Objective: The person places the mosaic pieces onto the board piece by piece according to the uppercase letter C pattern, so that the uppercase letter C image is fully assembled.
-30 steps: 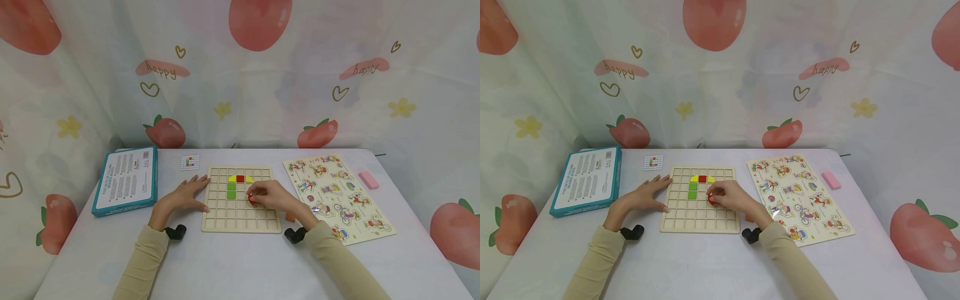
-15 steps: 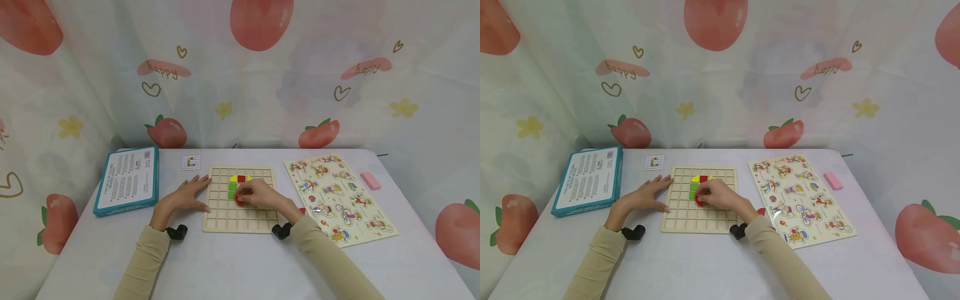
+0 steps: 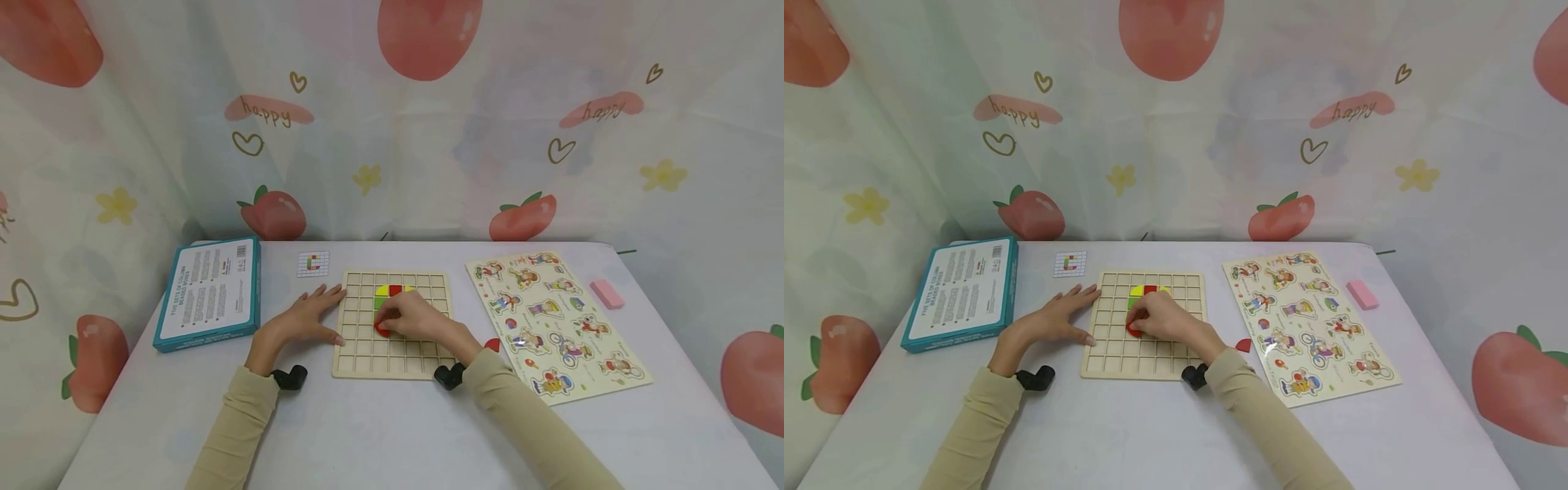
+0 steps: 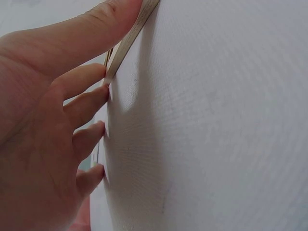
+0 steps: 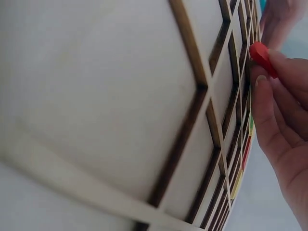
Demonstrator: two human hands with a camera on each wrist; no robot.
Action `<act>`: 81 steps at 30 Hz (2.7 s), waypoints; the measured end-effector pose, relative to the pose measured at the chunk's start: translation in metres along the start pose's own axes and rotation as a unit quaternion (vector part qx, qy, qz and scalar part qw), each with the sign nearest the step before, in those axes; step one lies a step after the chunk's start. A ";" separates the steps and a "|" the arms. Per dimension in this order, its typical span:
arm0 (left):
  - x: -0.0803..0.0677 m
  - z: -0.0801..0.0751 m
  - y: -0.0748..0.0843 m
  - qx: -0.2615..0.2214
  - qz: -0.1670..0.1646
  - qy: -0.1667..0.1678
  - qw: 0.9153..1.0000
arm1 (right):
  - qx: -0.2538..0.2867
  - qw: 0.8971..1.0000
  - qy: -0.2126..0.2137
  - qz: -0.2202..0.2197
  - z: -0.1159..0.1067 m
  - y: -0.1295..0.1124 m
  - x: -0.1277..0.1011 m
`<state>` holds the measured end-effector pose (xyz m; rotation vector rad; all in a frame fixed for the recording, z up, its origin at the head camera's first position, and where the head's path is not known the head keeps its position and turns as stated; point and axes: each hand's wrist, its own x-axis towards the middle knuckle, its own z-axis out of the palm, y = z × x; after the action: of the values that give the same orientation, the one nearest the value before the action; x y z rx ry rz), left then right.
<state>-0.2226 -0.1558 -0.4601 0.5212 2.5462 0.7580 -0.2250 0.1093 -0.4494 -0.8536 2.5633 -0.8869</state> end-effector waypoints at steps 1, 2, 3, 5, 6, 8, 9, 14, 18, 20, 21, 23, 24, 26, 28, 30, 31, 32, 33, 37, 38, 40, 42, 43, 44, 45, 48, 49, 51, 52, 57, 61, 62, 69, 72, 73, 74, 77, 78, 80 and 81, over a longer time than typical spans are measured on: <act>0.000 0.000 0.000 0.000 0.000 0.000 1.000 | -0.001 1.000 0.001 0.000 0.000 0.000 0.000; 0.000 0.000 0.000 0.000 -0.001 0.001 1.000 | -0.001 1.000 0.001 0.001 0.001 0.000 0.000; 0.000 0.000 0.000 0.000 0.000 0.001 1.000 | -0.001 1.000 0.001 0.002 0.001 0.000 0.000; 0.001 0.000 -0.001 0.000 -0.001 0.002 1.000 | -0.002 1.000 0.002 0.006 0.002 0.000 0.001; 0.001 0.000 -0.001 -0.001 -0.001 0.002 1.000 | -0.003 1.000 0.002 0.008 0.002 0.000 0.001; 0.001 0.000 -0.001 0.000 0.000 0.002 1.000 | -0.002 1.000 0.002 0.013 0.003 -0.001 0.001; 0.002 0.000 -0.001 0.000 0.000 0.001 1.000 | -0.003 1.000 0.002 0.014 0.003 -0.001 0.001; 0.001 -0.001 0.000 0.003 0.002 -0.001 1.000 | -0.004 1.000 0.003 0.013 0.003 -0.003 0.000; 0.001 -0.001 0.001 0.006 0.002 -0.002 1.000 | 0.005 1.000 -0.010 0.009 0.003 -0.005 0.000; 0.000 -0.002 0.001 0.007 0.000 -0.002 1.000 | 0.005 1.000 -0.016 0.005 0.004 -0.006 0.000; 0.000 -0.001 0.001 0.006 0.000 -0.002 1.000 | 0.002 1.000 -0.018 0.005 0.004 -0.006 0.000; 0.001 -0.001 0.000 0.005 -0.002 -0.001 1.000 | -0.005 1.000 -0.019 0.002 0.004 -0.007 0.000; 0.001 -0.001 0.000 0.005 -0.003 -0.001 1.000 | -0.008 1.000 -0.017 0.001 0.004 -0.007 0.000; 0.001 0.000 0.000 0.006 -0.004 0.000 1.000 | -0.013 1.000 -0.017 0.000 0.003 -0.007 -0.001; 0.001 0.000 -0.001 0.006 -0.004 0.001 1.000 | -0.015 1.000 -0.018 0.001 0.003 -0.007 -0.001; 0.002 -0.001 -0.001 0.005 -0.004 0.002 1.000 | -0.017 1.000 -0.019 0.001 0.002 -0.006 -0.002; 0.002 -0.001 -0.001 0.005 -0.004 0.002 1.000 | -0.018 1.000 -0.020 0.001 0.001 -0.006 -0.003; 0.002 -0.001 -0.001 0.005 -0.003 0.002 1.000 | -0.018 1.000 -0.021 -0.001 0.000 -0.006 -0.004; 0.002 -0.001 -0.001 0.005 -0.003 0.001 1.000 | -0.016 1.000 -0.022 -0.001 -0.001 -0.005 -0.005; 0.002 0.000 -0.001 0.006 -0.002 -0.001 1.000 | 0.002 1.000 -0.019 -0.002 -0.005 -0.001 -0.011; 0.002 0.001 -0.001 0.005 -0.002 -0.001 1.000 | 0.009 1.000 -0.017 0.000 -0.007 0.001 -0.013; 0.002 0.001 0.000 0.005 -0.004 0.000 1.000 | 0.020 1.000 -0.010 0.003 -0.010 0.005 -0.017; 0.002 0.001 0.000 0.003 -0.007 0.000 1.000 | 0.032 0.999 -0.006 0.010 -0.012 0.009 -0.023; 0.001 0.001 0.001 0.003 -0.007 0.000 1.000 | 0.037 0.999 -0.004 0.013 -0.014 0.012 -0.026; 0.001 0.001 0.001 0.004 -0.006 0.001 1.000 | 0.039 0.999 -0.002 0.016 -0.015 0.014 -0.028; 0.001 0.001 0.001 0.004 -0.005 0.001 1.000 | 0.040 0.999 -0.001 0.018 -0.017 0.017 -0.031; 0.001 0.001 0.002 0.005 -0.005 0.002 1.000 | 0.040 0.999 0.005 0.024 -0.021 0.024 -0.040; 0.000 0.001 0.002 0.005 -0.007 0.002 1.000 | 0.038 0.999 0.008 0.022 -0.022 0.027 -0.043; 0.000 0.002 0.002 0.006 -0.010 0.002 1.000 | 0.037 0.999 0.012 0.025 -0.024 0.031 -0.049; 0.000 0.002 0.002 0.005 -0.012 0.003 1.000 | 0.038 0.999 0.014 0.025 -0.025 0.033 -0.052; 0.000 0.003 0.001 0.002 -0.009 0.007 1.000 | 0.029 0.999 0.020 0.033 -0.029 0.040 -0.068; 0.002 0.004 0.001 0.002 -0.003 0.007 1.000 | 0.021 0.999 0.026 0.036 -0.032 0.046 -0.081; 0.002 0.004 0.001 0.001 -0.001 0.007 1.000 | 0.018 0.999 0.028 0.035 -0.033 0.048 -0.084; 0.000 0.003 0.003 0.003 -0.007 0.004 1.000 | 0.004 0.998 0.042 0.036 -0.039 0.060 -0.106; -0.001 0.002 0.003 0.002 -0.009 0.004 1.000 | -0.004 0.998 0.051 0.041 -0.043 0.063 -0.114; -0.001 0.001 0.003 0.003 -0.008 0.005 1.000 | -0.007 0.998 0.055 0.043 -0.044 0.064 -0.116; -0.001 0.001 0.003 0.000 -0.009 0.005 1.000 | -0.011 0.997 0.057 0.046 -0.045 0.064 -0.119; -0.001 0.001 0.002 -0.003 -0.012 0.003 1.000 | -0.024 0.997 0.060 0.047 -0.046 0.066 -0.125; -0.001 0.001 0.001 -0.003 -0.012 0.002 1.000 | -0.028 0.997 0.059 0.047 -0.047 0.066 -0.127; -0.001 0.001 0.000 -0.003 -0.012 0.001 1.000 | -0.040 0.997 0.056 0.044 -0.047 0.067 -0.131; -0.001 0.002 0.000 -0.003 -0.013 0.000 1.000 | -0.044 0.997 0.055 0.042 -0.047 0.067 -0.132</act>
<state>-0.2211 -0.1554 -0.4611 0.4853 2.5456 0.7559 -0.1721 0.2552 -0.4454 -0.7331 2.7301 -0.8221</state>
